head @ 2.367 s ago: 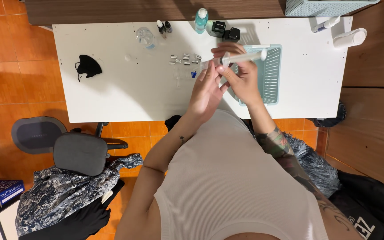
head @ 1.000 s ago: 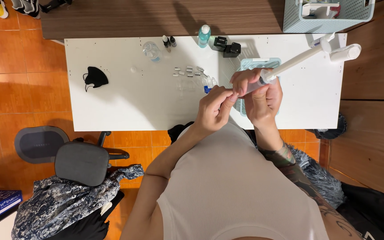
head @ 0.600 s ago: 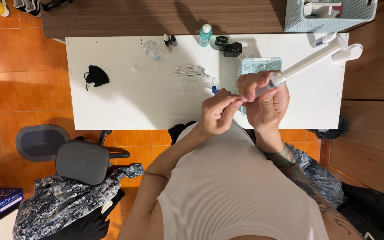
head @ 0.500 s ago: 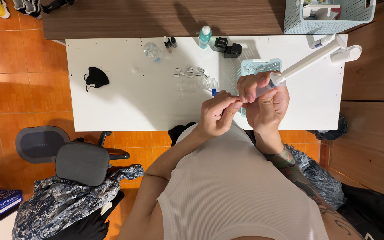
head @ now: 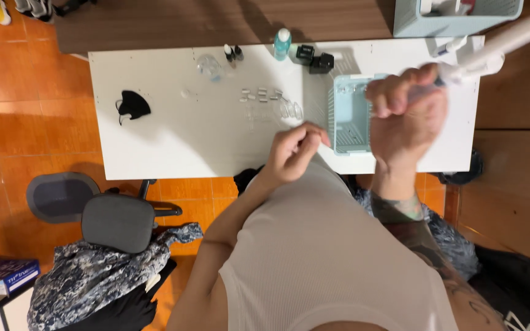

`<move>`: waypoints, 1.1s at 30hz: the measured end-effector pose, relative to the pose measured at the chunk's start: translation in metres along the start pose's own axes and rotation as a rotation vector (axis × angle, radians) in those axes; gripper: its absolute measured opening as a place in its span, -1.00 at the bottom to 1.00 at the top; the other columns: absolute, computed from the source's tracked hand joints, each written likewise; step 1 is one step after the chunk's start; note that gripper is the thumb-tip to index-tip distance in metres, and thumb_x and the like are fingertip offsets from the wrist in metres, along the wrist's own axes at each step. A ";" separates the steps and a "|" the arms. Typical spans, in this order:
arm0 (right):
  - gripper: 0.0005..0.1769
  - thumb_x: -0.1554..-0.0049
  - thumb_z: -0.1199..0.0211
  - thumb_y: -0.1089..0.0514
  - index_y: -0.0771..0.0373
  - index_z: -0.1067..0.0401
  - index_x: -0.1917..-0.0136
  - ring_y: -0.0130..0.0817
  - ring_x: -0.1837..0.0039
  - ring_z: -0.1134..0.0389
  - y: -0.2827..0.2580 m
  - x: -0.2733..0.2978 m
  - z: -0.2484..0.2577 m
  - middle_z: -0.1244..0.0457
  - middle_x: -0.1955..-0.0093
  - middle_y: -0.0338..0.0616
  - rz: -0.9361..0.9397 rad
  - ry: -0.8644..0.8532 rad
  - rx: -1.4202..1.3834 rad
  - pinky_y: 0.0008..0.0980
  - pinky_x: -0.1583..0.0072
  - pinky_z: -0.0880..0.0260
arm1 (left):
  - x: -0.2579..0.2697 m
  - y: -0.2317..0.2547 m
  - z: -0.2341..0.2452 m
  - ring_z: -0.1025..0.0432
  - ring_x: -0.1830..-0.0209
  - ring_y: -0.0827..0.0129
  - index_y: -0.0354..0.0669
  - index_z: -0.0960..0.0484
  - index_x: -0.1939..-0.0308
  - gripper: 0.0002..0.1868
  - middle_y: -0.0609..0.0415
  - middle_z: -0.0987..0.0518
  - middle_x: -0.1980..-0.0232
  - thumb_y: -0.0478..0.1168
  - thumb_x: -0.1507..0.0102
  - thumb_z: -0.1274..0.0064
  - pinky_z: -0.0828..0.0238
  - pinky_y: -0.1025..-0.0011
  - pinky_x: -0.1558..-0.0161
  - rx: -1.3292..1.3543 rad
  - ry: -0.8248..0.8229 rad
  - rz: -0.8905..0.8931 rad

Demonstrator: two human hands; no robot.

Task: Filling small perfume vials with liquid using a syringe and tube assembly.

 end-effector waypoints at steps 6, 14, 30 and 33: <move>-0.65 -0.42 0.06 -0.05 0.27 -0.16 -0.26 -0.27 0.19 -0.18 0.044 0.026 -0.026 -0.10 0.19 -0.06 -0.204 0.016 -0.073 -0.21 -0.08 -0.30 | -0.019 0.046 0.011 -0.09 0.47 0.55 -0.21 -0.43 0.08 -0.71 0.15 -0.25 0.51 -0.15 -0.51 0.38 -0.16 0.55 0.36 -0.024 0.081 -0.051; -0.68 -0.29 -0.16 0.18 0.28 -0.14 -0.22 -0.49 0.16 -0.18 0.071 0.059 -0.064 -0.14 0.02 -0.10 -0.429 -0.269 -0.073 -0.03 -0.22 -0.39 | -0.028 0.049 0.023 -0.06 0.45 0.55 -0.20 -0.34 0.09 -0.72 0.17 -0.19 0.48 -0.12 -0.54 0.44 -0.11 0.54 0.32 0.120 0.146 -0.130; -0.87 -0.24 -0.31 0.26 0.38 -0.43 0.03 -0.55 0.45 -0.19 0.116 0.093 -0.037 -0.28 0.41 -0.04 -0.520 -0.171 0.062 -0.40 0.14 -0.46 | -0.010 0.000 0.043 -0.45 0.47 0.47 -0.33 -0.60 -0.14 -0.69 -0.21 -0.68 0.10 -0.18 -0.44 0.04 -0.43 0.58 0.47 -0.023 0.177 0.015; -0.87 -0.27 -0.27 0.24 0.36 -0.41 0.00 -0.59 0.45 -0.19 0.115 0.088 -0.043 -0.32 0.34 -0.02 -0.527 -0.181 0.022 -0.44 0.19 -0.44 | -0.020 0.026 0.041 -0.45 0.61 0.44 -0.35 -0.68 -0.02 -0.79 -0.12 -0.67 0.25 -0.30 -0.41 -0.02 -0.43 0.53 0.60 -0.151 0.270 -0.092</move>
Point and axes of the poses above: each hand's wrist, its own x-axis away from the middle knuckle, its own z-axis out of the back of the hand, y = z × x, the point moved 4 cm from there along -x, towards the middle knuckle
